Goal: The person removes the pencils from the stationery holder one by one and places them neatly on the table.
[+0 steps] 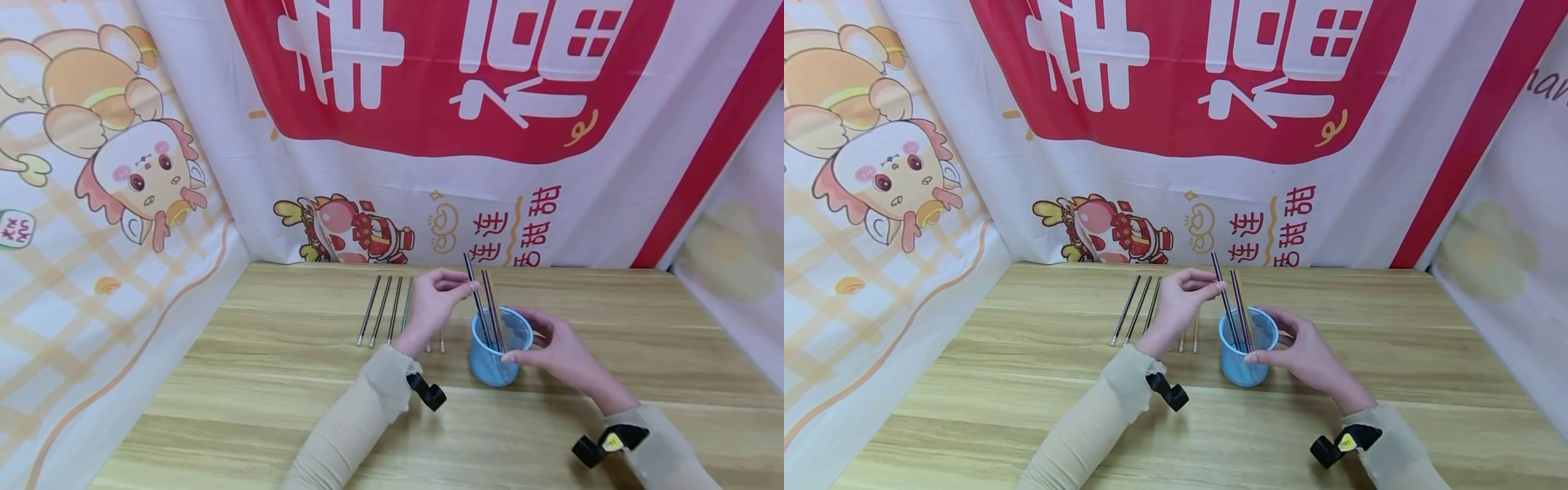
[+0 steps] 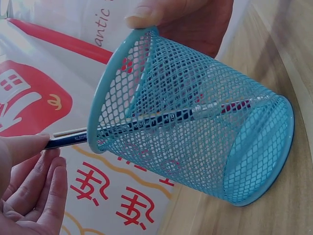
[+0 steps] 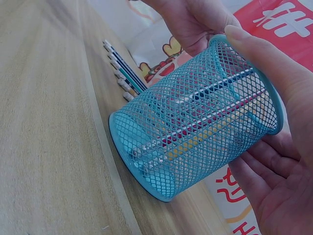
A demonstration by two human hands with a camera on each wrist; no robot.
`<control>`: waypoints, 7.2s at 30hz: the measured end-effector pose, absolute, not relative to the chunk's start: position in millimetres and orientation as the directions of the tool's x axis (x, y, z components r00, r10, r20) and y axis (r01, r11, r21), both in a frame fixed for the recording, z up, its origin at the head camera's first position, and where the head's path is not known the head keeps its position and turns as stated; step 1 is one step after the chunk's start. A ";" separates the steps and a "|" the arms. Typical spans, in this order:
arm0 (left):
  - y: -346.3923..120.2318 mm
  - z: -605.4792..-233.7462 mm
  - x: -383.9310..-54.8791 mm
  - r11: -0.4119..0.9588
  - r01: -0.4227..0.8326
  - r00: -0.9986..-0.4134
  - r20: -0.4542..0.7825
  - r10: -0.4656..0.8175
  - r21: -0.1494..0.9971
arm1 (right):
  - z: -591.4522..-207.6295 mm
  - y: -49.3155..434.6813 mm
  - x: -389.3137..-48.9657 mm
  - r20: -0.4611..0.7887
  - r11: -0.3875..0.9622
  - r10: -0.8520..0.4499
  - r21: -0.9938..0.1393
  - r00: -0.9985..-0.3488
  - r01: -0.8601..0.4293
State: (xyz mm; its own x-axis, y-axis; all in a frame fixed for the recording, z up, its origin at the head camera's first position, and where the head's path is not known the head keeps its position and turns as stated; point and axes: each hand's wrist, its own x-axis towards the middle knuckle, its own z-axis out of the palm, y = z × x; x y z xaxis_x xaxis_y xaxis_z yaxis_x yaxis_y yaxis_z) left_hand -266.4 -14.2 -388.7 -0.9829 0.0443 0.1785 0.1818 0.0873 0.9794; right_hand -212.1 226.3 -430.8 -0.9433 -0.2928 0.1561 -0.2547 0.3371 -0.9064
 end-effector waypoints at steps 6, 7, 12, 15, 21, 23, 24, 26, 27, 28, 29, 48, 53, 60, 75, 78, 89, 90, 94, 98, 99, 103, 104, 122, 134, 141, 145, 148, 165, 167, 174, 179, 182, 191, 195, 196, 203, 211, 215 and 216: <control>-16.9 -383.1 -267.1 -0.088 0.177 -0.981 0.183 0.066 0.980 | -430.6 226.1 -211.9 0.159 0.339 -0.291 -0.905 -0.943 -0.257; -17.5 -382.0 -267.4 -0.120 0.175 -0.981 0.184 0.065 0.977 | -430.6 226.0 -211.8 0.159 0.339 -0.291 -0.905 -0.943 -0.257; -22.9 -374.5 -269.7 -0.181 0.188 -0.980 0.197 0.030 0.965 | -429.9 225.3 -211.2 0.159 0.339 -0.288 -0.905 -0.944 -0.256; -26.5 -369.8 -271.9 -0.204 0.217 -0.975 0.223 0.006 0.954 | -430.0 225.1 -211.1 0.156 0.339 -0.286 -0.906 -0.945 -0.253; -32.1 -363.3 -274.8 -0.268 0.273 -0.962 0.269 -0.051 0.924 | -430.7 225.2 -211.2 0.153 0.340 -0.286 -0.907 -0.946 -0.249; -34.0 -361.3 -274.6 -0.286 0.286 -0.958 0.278 -0.068 0.914 | -430.1 225.4 -210.8 0.152 0.337 -0.287 -0.908 -0.946 -0.248; -34.8 -360.2 -274.4 -0.293 0.294 -0.956 0.285 -0.075 0.910 | -429.8 225.4 -210.7 0.153 0.335 -0.287 -0.909 -0.946 -0.248; -36.1 -358.1 -274.0 -0.304 0.311 -0.950 0.298 -0.088 0.901 | -429.5 225.6 -210.4 0.154 0.329 -0.290 -0.911 -0.945 -0.250; -36.6 -357.1 -273.8 -0.310 0.319 -0.948 0.305 -0.093 0.896 | -429.5 225.6 -210.3 0.155 0.328 -0.290 -0.911 -0.944 -0.251; -37.2 -356.1 -273.6 -0.314 0.325 -0.946 0.311 -0.096 0.892 | -429.4 225.7 -210.2 0.156 0.326 -0.291 -0.911 -0.944 -0.252; -37.9 -355.3 -273.6 -0.317 0.332 -0.943 0.318 -0.099 0.888 | -429.4 225.7 -210.2 0.158 0.324 -0.292 -0.912 -0.943 -0.253; -79.9 -351.4 -282.8 -0.241 0.383 -0.922 0.354 -0.156 0.892 | -431.8 225.5 -211.4 0.174 0.307 -0.292 -0.914 -0.941 -0.264; -94.7 -354.0 -287.5 -0.195 0.391 -0.916 0.359 -0.180 0.900 | -431.6 225.2 -211.0 0.175 0.302 -0.291 -0.916 -0.941 -0.264; -119.5 -362.0 -294.1 -0.032 0.384 -0.908 0.371 -0.196 0.923 | -430.0 224.8 -210.1 0.167 0.318 -0.288 -0.912 -0.943 -0.259; -163.6 -384.9 -314.3 0.136 0.360 -0.898 0.382 -0.219 0.923 | -427.9 223.9 -211.3 0.159 0.322 -0.289 -0.912 -0.944 -0.252; -170.3 -385.2 -318.3 0.174 0.344 -0.901 0.376 -0.214 0.923 | -428.5 224.3 -211.8 0.164 0.316 -0.293 -0.913 -0.942 -0.258; -191.8 -392.9 -339.5 0.343 0.224 -0.948 0.286 -0.141 0.912 | -430.6 224.1 -211.3 0.172 0.319 -0.288 -0.910 -0.942 -0.264; -193.0 -393.9 -341.1 0.357 0.209 -0.952 0.273 -0.137 0.910 | -430.6 223.8 -211.2 0.175 0.316 -0.289 -0.911 -0.941 -0.266; -197.0 -400.2 -347.9 0.409 0.145 -0.971 0.209 -0.116 0.901 | -429.3 222.7 -210.3 0.179 0.305 -0.292 -0.914 -0.939 -0.269; -200.5 -410.7 -355.2 0.460 0.067 -0.987 0.127 -0.101 0.886 | -427.8 222.0 -209.3 0.169 0.306 -0.293 -0.916 -0.941 -0.260; -201.4 -413.5 -356.6 0.465 0.047 -0.989 0.107 -0.102 0.884 | -427.7 222.0 -209.2 0.165 0.309 -0.292 -0.916 -0.942 -0.257; -203.2 -424.6 -361.3 0.492 -0.018 -0.990 0.052 -0.128 0.870 | -428.1 222.8 -209.9 0.162 0.318 -0.293 -0.913 -0.942 -0.255; -203.5 -427.3 -362.2 0.491 -0.037 -0.989 0.038 -0.142 0.870 | -428.5 223.1 -210.3 0.160 0.321 -0.291 -0.912 -0.943 -0.254; -193.1 -453.3 -364.0 0.539 -0.163 -0.971 -0.037 -0.237 0.827 | -429.5 223.8 -210.2 0.168 0.300 -0.293 -0.918 -0.941 -0.258; -189.6 -452.1 -361.5 0.538 -0.207 -0.959 -0.062 -0.276 0.817 | -430.6 223.1 -209.5 0.187 0.287 -0.298 -0.918 -0.936 -0.275; -190.7 -451.6 -360.2 0.535 -0.198 -0.961 -0.056 -0.270 0.822 | -429.6 222.7 -209.6 0.187 0.287 -0.295 -0.918 -0.937 -0.274; -192.3 -451.1 -361.1 0.477 -0.207 -0.959 -0.082 -0.270 0.854 | -430.1 223.1 -210.4 0.184 0.293 -0.300 -0.916 -0.936 -0.274; -193.1 -446.4 -361.3 0.408 -0.196 -0.958 -0.086 -0.273 0.892 | -430.4 223.7 -210.4 0.177 0.299 -0.297 -0.916 -0.938 -0.267; -153.2 -388.2 -335.4 0.300 0.063 -0.987 0.103 -0.120 0.952 | -431.9 225.6 -211.7 0.177 0.291 -0.294 -0.919 -0.939 -0.265; -144.4 -383.7 -330.5 0.287 0.089 -0.989 0.118 -0.087 0.954 | -432.1 225.7 -212.1 0.177 0.302 -0.293 -0.916 -0.940 -0.266; -114.9 -378.2 -312.8 0.293 0.162 -0.986 0.164 0.017 0.942 | -430.0 224.8 -212.3 0.167 0.320 -0.291 -0.911 -0.942 -0.260; -94.5 -379.1 -298.2 0.272 0.214 -0.975 0.189 0.116 0.938 | -429.1 224.8 -211.7 0.166 0.324 -0.294 -0.909 -0.941 -0.261; -82.4 -381.2 -292.3 0.276 0.235 -0.967 0.196 0.161 0.932 | -429.7 225.3 -211.5 0.166 0.328 -0.294 -0.908 -0.941 -0.262; -55.1 -385.6 -281.0 0.258 0.244 -0.958 0.191 0.213 0.935 | -429.0 222.7 -210.3 0.176 0.316 -0.298 -0.909 -0.938 -0.271; -47.2 -386.6 -278.0 0.246 0.238 -0.956 0.182 0.231 0.940 | -429.4 222.9 -210.4 0.172 0.324 -0.293 -0.908 -0.941 -0.267; -45.2 -386.6 -277.3 0.239 0.235 -0.955 0.179 0.235 0.942 | -429.6 223.1 -210.5 0.170 0.325 -0.290 -0.908 -0.942 -0.264; -32.6 -389.1 -274.3 0.228 0.226 -0.955 0.168 0.246 0.947 | -430.6 224.8 -211.4 0.161 0.330 -0.289 -0.909 -0.944 -0.256; -18.7 -393.4 -273.0 0.178 0.221 -0.950 0.171 0.261 0.959 | -430.9 225.0 -211.7 0.157 0.328 -0.289 -0.911 -0.944 -0.252; -12.9 -395.7 -271.8 0.158 0.208 -0.950 0.162 0.265 0.965 | -431.2 224.9 -212.0 0.162 0.320 -0.290 -0.913 -0.943 -0.255; -11.6 -396.4 -271.6 0.159 0.206 -0.952 0.160 0.262 0.965 | -431.4 224.8 -212.1 0.165 0.318 -0.291 -0.912 -0.943 -0.257</control>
